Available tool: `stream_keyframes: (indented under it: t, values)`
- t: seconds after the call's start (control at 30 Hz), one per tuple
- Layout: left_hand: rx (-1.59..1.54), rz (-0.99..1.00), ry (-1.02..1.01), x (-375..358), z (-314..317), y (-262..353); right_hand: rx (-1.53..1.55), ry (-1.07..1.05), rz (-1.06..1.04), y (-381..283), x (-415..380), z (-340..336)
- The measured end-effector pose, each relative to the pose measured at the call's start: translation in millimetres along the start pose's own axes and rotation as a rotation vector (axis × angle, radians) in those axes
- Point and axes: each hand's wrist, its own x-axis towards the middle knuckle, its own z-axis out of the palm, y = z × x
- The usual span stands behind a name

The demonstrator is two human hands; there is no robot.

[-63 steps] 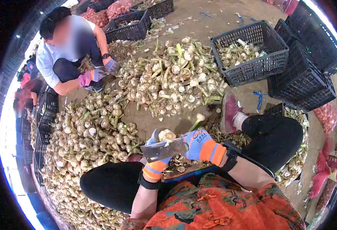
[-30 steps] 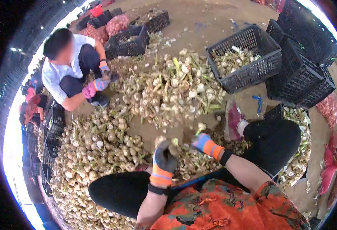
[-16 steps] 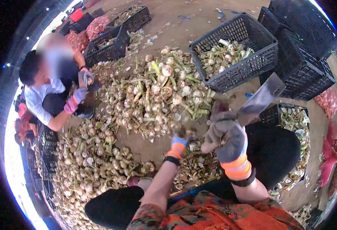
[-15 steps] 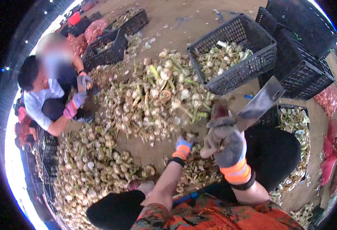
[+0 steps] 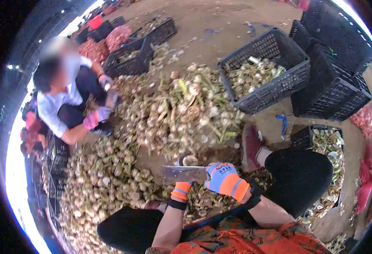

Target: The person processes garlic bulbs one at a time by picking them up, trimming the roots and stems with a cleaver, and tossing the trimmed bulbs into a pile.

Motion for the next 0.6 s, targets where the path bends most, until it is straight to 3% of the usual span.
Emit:
stream_keyframes:
  t: [0.03, 0.07, 0.13, 0.17, 0.23, 0.4, 0.47, 0.5, 0.6]
  values:
    - [-0.674, -0.396, -0.213, 6.1, -22.7, 9.6, -0.037, -0.067, -0.016, -6.8, -4.5, 8.8]
    - [-0.659, -0.25, -0.266, -20.7, -8.7, 36.2, -0.078, -0.129, -0.032, -13.9, -8.5, 15.8]
    - [-0.035, 0.22, -0.038, -75.5, 24.6, 79.1, -0.126, -0.197, -0.053, -35.9, -18.3, 16.7]
    - [-0.038, 0.228, -0.028, -87.4, 20.1, 84.8, -0.17, -0.197, -0.101, -44.1, -23.8, 16.7]
    - [0.76, 0.458, 0.05, -105.7, 14.6, 97.2, -0.237, -0.192, -0.168, -54.7, -31.8, 18.2]
    - [0.894, 0.417, 0.083, -131.8, 6.0, 104.1, -0.276, -0.141, -0.215, -67.3, -45.9, 22.4]
    - [-0.039, 0.089, -0.07, -130.6, -1.7, 93.0, -0.301, -0.13, -0.206, -69.6, -48.2, 21.8]
    - [0.575, 0.351, -0.052, -138.0, 0.7, 95.8, -0.31, -0.133, -0.214, -70.1, -49.0, 21.1]
    - [0.529, 0.297, -0.021, -153.5, 14.0, 108.1, -0.298, -0.168, -0.233, -69.9, -51.4, 22.6]
